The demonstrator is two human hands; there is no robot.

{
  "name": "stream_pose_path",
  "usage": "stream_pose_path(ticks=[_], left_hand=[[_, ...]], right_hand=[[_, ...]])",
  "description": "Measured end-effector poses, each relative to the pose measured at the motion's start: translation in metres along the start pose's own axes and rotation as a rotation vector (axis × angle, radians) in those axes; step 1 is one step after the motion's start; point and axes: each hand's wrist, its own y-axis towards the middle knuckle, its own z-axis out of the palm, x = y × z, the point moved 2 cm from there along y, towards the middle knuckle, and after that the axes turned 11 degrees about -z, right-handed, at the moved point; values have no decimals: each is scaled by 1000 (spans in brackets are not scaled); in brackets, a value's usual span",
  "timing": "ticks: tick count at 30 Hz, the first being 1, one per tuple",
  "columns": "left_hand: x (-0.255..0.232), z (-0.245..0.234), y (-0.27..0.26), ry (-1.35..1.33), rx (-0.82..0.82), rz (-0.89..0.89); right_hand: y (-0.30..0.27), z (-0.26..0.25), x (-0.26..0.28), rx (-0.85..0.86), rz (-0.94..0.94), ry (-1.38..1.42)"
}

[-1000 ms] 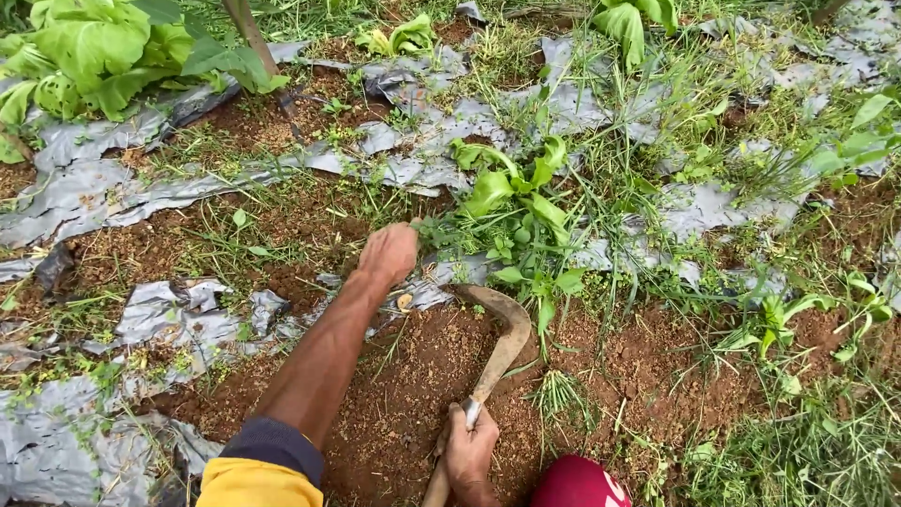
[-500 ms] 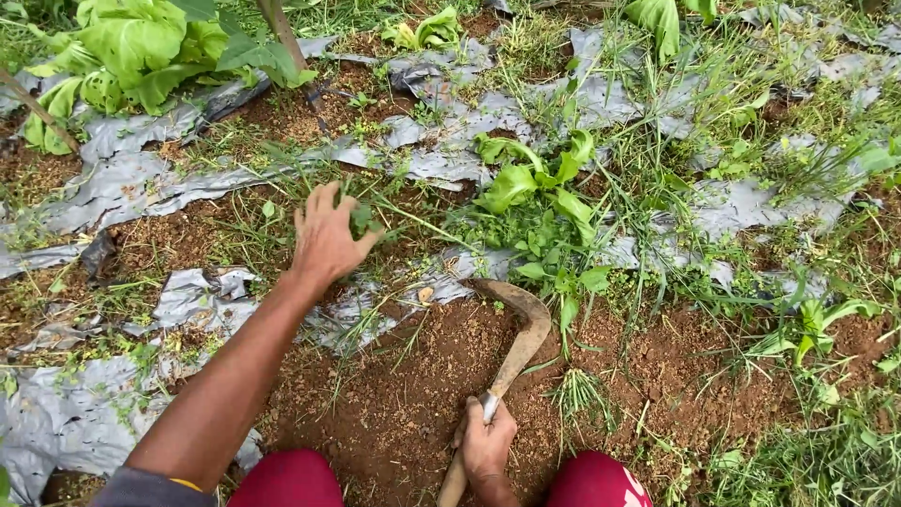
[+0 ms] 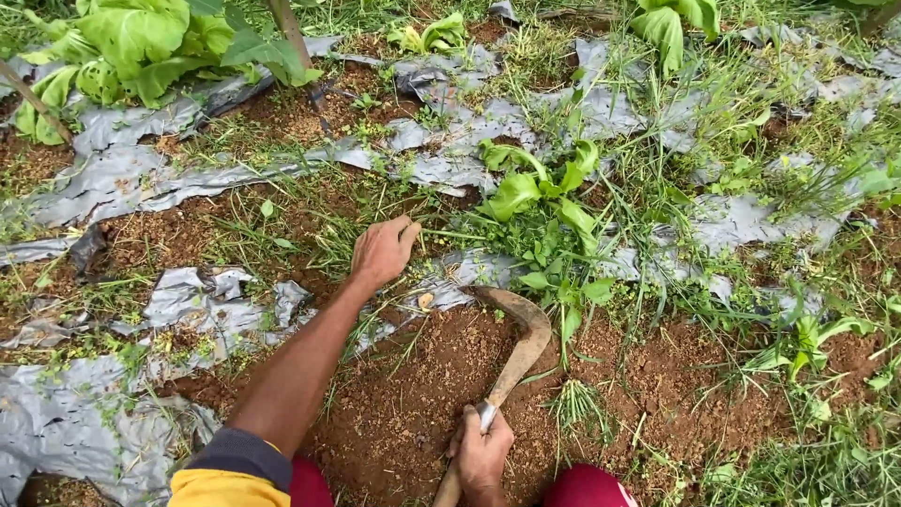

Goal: Clearing grass and weeds from a vegetable patch using a sickle and hands

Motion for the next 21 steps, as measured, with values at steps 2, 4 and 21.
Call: stream_pose_path(ticks=[2, 4, 21], left_hand=[[0, -11, 0, -369, -53, -171], [-10, -48, 10, -727, -113, -308], [-44, -67, -20, 1328, 195, -168]], right_hand=[[-5, -5, 1, 14, 19, -7], [4, 1, 6, 13, 16, 14], [-1, -1, 5, -4, 61, -76]])
